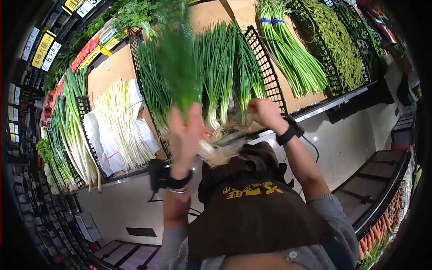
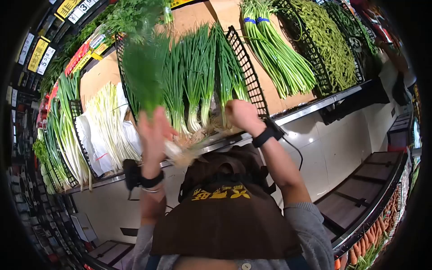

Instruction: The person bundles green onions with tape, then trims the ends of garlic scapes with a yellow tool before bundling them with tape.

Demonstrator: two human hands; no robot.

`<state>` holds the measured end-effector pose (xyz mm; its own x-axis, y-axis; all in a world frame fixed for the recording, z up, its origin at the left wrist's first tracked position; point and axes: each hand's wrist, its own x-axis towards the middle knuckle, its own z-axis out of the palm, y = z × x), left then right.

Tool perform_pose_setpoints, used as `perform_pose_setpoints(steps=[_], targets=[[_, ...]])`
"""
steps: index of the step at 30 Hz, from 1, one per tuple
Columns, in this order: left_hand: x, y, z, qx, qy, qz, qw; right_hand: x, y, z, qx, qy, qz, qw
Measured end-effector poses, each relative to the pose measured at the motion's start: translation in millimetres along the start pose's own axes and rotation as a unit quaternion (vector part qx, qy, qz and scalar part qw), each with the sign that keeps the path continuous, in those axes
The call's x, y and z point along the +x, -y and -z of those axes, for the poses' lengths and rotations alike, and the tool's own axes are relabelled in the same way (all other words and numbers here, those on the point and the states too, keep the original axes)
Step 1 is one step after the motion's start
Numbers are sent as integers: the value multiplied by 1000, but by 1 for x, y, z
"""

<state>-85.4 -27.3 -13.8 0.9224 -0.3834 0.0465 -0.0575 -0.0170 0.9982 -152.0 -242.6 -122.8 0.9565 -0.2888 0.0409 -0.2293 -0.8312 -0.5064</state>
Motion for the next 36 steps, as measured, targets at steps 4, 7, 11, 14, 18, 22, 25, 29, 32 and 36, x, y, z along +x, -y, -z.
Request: perform_pose_setpoints(steps=[4, 7, 11, 14, 18, 22, 25, 29, 32, 36], targets=[[54, 16, 41, 149, -77, -41, 985, 2, -40, 29, 83, -13, -69, 994], [57, 30, 37, 449, -71, 18, 891, -4, -43, 40, 113, 0, -95, 989], [44, 83, 18, 565, -52, -257, 782, -13, -54, 33, 156, 14, -109, 982], [37, 104, -53, 349, 120, -70, 927, -12, -53, 35, 158, 23, -110, 981], [49, 174, -125, 519, 205, 98, 824, -11, -49, 36, 190, 10, -76, 979], [51, 198, -126, 452, 177, 102, 869, -16, -53, 37, 198, 3, -89, 976], [62, 172, -105, 168, 186, 231, 940, -17, -65, 34, 288, 27, -74, 954], [55, 135, -59, -330, 269, 381, 821, -6, -53, 36, 406, 133, -83, 900], [34, 116, -44, -272, 268, 348, 856, 15, -35, 12, 424, 210, -43, 880], [4, 127, -51, 358, 187, -68, 912, 30, -6, -29, 298, 275, -145, 902]])
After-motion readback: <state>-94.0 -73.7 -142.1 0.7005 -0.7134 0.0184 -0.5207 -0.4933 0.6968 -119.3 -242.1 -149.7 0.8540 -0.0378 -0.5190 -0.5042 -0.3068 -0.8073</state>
